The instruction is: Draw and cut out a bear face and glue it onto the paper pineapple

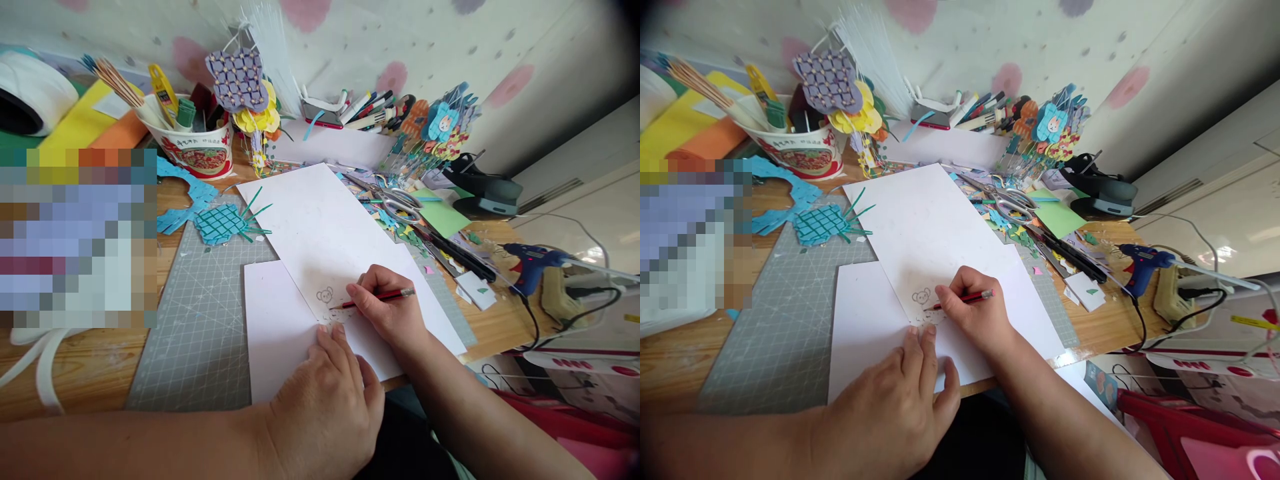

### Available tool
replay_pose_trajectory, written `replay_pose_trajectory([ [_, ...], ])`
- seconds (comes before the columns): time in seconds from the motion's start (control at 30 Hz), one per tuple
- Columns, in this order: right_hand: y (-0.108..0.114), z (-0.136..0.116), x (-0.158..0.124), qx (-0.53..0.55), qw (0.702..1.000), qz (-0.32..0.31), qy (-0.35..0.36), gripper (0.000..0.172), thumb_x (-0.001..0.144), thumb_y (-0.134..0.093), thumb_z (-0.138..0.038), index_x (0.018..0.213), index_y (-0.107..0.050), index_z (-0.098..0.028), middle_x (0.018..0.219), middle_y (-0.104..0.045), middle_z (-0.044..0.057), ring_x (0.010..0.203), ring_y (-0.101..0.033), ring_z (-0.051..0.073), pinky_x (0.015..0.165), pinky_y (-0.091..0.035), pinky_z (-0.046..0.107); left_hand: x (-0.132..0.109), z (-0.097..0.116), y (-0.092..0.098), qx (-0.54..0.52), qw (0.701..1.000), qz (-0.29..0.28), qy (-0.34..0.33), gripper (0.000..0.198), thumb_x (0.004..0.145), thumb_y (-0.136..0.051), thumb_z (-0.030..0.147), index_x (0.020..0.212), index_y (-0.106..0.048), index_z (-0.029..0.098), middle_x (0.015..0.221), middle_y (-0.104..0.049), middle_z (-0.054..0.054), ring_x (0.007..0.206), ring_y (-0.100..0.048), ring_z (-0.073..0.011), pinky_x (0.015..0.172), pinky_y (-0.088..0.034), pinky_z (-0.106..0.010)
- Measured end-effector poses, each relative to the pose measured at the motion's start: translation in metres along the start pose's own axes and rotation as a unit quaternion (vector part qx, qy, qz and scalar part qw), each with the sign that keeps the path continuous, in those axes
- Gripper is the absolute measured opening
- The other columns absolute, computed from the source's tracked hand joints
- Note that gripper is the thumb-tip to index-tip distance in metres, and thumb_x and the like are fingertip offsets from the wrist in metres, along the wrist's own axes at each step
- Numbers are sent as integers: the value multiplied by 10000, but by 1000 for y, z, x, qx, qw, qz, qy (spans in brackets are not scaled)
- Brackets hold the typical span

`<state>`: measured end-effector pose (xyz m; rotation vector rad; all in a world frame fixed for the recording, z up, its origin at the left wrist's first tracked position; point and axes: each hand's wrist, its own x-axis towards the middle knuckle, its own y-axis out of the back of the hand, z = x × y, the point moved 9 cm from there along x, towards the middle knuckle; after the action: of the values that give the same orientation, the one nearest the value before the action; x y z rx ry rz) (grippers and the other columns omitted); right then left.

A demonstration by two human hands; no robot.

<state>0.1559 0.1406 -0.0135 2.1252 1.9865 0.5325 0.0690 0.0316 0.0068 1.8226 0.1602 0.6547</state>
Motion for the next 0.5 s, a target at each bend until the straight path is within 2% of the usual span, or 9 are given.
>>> replay_pose_trajectory([
  [0.33, -5, 4, -1, 28, 999, -32, -12, 283, 762, -664, -236, 555, -472, -217, 492, -536, -41, 448, -453, 102, 439, -348, 232, 0, 0, 1, -1, 1000, -5, -6, 238, 765, -550, 175, 973, -603, 73, 998, -697, -319, 820, -736, -399, 566, -528, -375],
  [0.5, 2, 9, -1, 3, 1000, -14, -25, 283, 741, -642, -223, 541, -443, -223, 486, -496, -45, 468, -446, 111, 447, -349, 244, -1, 1, 0, 2, 1000, -6, -9, 230, 779, -549, 182, 979, -594, 78, 1005, -698, -319, 822, -734, -397, 576, -523, -381],
])
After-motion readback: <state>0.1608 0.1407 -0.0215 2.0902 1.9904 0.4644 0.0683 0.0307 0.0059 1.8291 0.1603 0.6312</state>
